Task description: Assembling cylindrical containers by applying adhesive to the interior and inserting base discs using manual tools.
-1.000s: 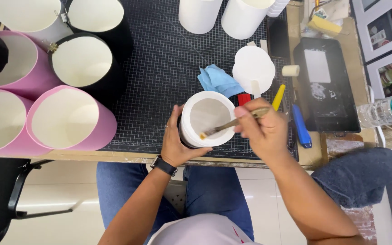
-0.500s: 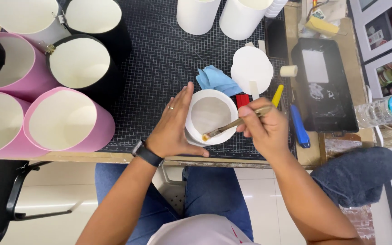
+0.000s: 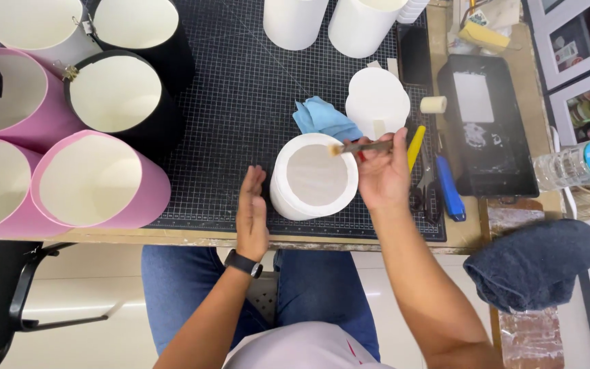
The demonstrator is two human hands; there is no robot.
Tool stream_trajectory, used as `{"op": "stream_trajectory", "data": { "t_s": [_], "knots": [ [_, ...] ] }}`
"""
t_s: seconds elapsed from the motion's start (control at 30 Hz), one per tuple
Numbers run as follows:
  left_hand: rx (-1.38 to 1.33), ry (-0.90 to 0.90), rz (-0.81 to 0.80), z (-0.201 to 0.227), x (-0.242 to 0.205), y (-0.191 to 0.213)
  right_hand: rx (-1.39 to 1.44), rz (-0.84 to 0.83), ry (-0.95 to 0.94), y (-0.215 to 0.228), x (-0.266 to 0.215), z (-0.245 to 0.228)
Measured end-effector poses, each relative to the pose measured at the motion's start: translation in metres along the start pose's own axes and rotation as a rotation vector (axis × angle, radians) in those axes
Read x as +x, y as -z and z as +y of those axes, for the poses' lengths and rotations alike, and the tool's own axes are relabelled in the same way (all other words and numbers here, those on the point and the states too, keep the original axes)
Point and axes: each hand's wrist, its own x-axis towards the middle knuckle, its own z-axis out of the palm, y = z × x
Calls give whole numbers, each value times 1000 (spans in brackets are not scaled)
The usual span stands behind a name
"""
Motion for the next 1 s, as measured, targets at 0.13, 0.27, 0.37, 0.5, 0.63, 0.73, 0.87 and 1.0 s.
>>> {"op": "stream_trajectory", "data": {
  "t_s": [0.13,0.27,0.37,0.5,0.63,0.73,0.87,1.0],
  "knots": [
    [262,27,101,2,9,-14,81,136,-77,88,27,39],
    [341,121,181,1,17,-22,201,147,-49,121,27,55],
    [122,381,208,12,31,-19,245,147,-42,127,28,57],
    [-584,847,156,20,41,-12,337,180,-38,88,15,49],
    [-656,919,176,40,35,-21,380,220,-6,95,28,58],
    [-681,926,212,34,32,-29,410,273,17,99,37,62],
    [-719,910,282,32,27,-31,486,285,32,92,39,68],
    [-754,924,277,22,25,-28,431,364,-8,97,42,60]
  ]
}}
